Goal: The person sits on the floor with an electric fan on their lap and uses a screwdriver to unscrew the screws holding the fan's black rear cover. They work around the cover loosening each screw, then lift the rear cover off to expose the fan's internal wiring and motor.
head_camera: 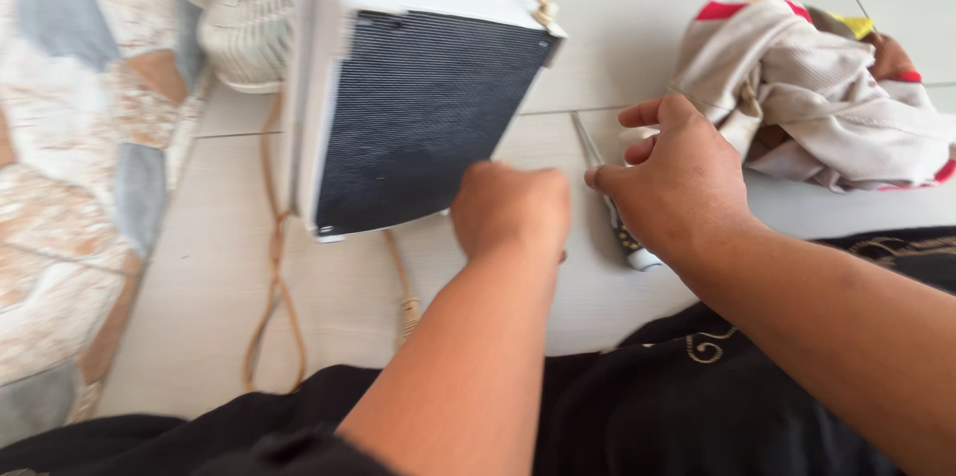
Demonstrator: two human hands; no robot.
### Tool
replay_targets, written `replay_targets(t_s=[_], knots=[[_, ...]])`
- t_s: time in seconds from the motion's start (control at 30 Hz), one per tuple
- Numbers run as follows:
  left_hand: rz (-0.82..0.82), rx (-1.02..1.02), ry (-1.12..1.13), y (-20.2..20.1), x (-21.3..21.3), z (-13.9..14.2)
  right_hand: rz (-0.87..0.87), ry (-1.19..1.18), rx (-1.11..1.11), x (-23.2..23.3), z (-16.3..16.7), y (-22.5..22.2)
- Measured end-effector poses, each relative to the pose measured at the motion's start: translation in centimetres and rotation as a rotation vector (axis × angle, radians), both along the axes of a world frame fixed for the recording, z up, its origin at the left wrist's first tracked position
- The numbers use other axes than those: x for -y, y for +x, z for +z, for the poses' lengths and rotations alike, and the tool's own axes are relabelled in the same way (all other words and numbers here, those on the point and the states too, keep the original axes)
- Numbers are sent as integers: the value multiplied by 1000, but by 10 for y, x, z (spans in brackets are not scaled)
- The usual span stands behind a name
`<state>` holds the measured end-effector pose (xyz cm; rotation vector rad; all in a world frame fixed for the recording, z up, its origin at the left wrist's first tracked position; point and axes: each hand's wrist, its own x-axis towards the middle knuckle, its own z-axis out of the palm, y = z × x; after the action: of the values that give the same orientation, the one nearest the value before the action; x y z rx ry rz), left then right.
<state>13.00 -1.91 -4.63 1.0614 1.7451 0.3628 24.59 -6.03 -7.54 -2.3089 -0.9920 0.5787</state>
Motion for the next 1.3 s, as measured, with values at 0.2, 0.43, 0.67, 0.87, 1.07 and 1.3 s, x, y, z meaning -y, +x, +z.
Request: replay_targets(t_s=[0.2,0.43,0.67,0.87,1.07,1.3], knots=[[367,-66,142,-86,29,16,25,67,-233,-4,5,-35],[527,22,134,-126,30,16,7,-30,-382,-20,8,-63],[490,79,372,-157,4,14,98,-21,-510,-53,6,-82],[313,164,423,-160,-14,1,152,81,-601,-70,-6,-91],[305,207,459,-162,-23,-9,144,104,-711,-75,-16,-90],[251,74,444,-174,-23,4,140,352,-1013,-66,-17,-89]])
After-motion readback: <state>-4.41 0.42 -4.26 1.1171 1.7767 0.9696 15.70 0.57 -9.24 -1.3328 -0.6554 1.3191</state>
